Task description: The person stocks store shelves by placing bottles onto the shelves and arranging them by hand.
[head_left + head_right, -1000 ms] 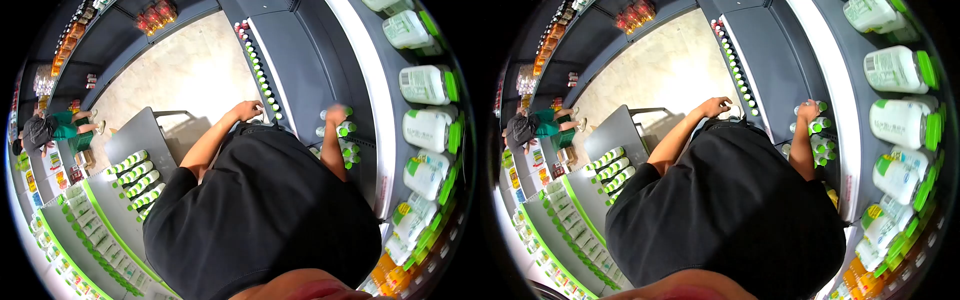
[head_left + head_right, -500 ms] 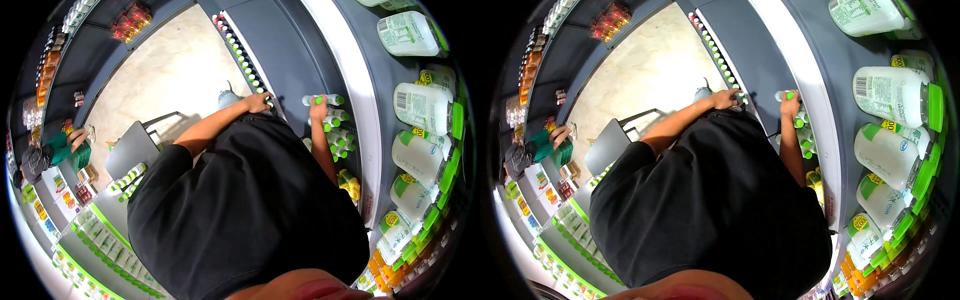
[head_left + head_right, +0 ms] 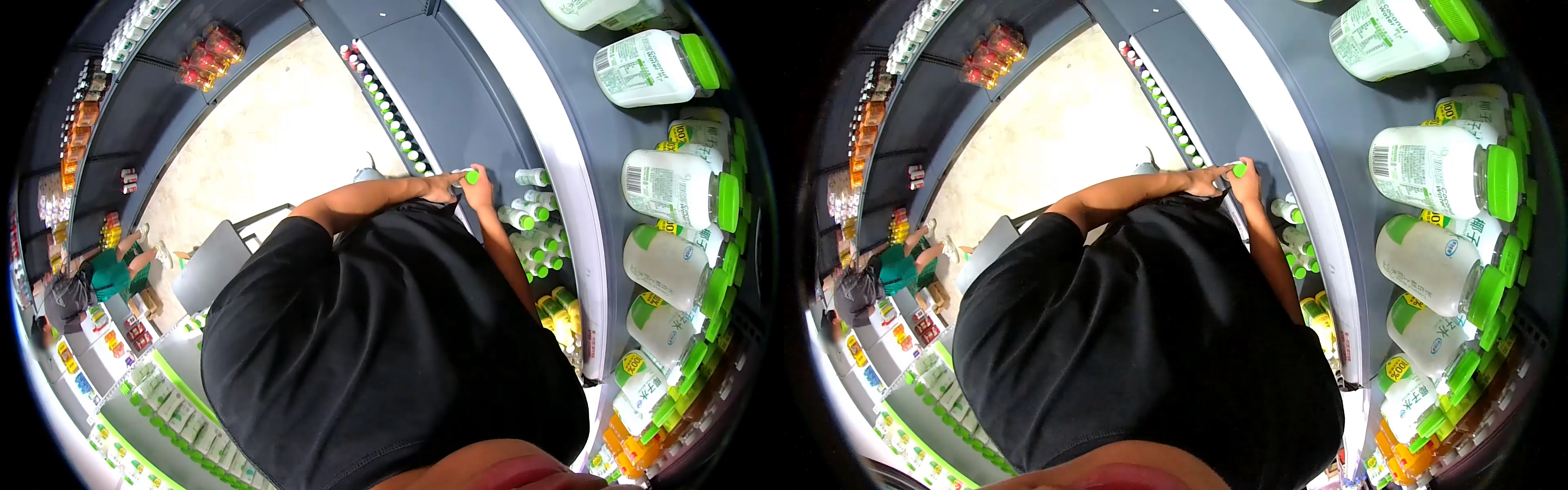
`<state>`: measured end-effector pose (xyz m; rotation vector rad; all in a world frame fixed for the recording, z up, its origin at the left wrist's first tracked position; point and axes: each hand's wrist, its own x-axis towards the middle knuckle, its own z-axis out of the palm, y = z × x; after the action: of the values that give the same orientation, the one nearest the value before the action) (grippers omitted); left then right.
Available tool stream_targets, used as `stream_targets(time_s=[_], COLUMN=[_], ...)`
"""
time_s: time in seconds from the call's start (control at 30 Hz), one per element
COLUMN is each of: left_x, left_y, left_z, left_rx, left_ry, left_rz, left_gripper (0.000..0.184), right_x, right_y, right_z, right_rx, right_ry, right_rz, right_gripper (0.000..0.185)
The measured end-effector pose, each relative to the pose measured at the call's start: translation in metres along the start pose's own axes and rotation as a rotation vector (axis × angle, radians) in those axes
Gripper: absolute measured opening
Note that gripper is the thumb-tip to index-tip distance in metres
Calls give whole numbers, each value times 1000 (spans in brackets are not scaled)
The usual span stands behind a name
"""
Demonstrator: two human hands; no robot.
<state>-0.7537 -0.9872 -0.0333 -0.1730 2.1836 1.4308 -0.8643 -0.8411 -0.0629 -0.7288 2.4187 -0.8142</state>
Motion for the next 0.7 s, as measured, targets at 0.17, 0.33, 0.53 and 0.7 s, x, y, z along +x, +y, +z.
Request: stream_targets(time_s=[0.17, 0.33, 0.53, 0.7], left_x=[29, 49, 20, -12], left_y=[-9, -24, 2, -3], left_z=[17, 34, 33, 28], left_rx=[-139, -24, 282, 107], left_ry=[108, 14, 160, 423], left_rz=[34, -64, -27, 165], left_gripper=[94, 103, 98, 85], right_x=[-5, -23, -18, -25], right_y=[2, -9, 22, -7], right_z=[-10, -17, -13, -12], right_rx=[-54, -49, -53, 211], right_ry=[-42, 2, 56, -9], right_rz=[44, 88, -51, -112], right_gripper=[58, 61, 50, 35])
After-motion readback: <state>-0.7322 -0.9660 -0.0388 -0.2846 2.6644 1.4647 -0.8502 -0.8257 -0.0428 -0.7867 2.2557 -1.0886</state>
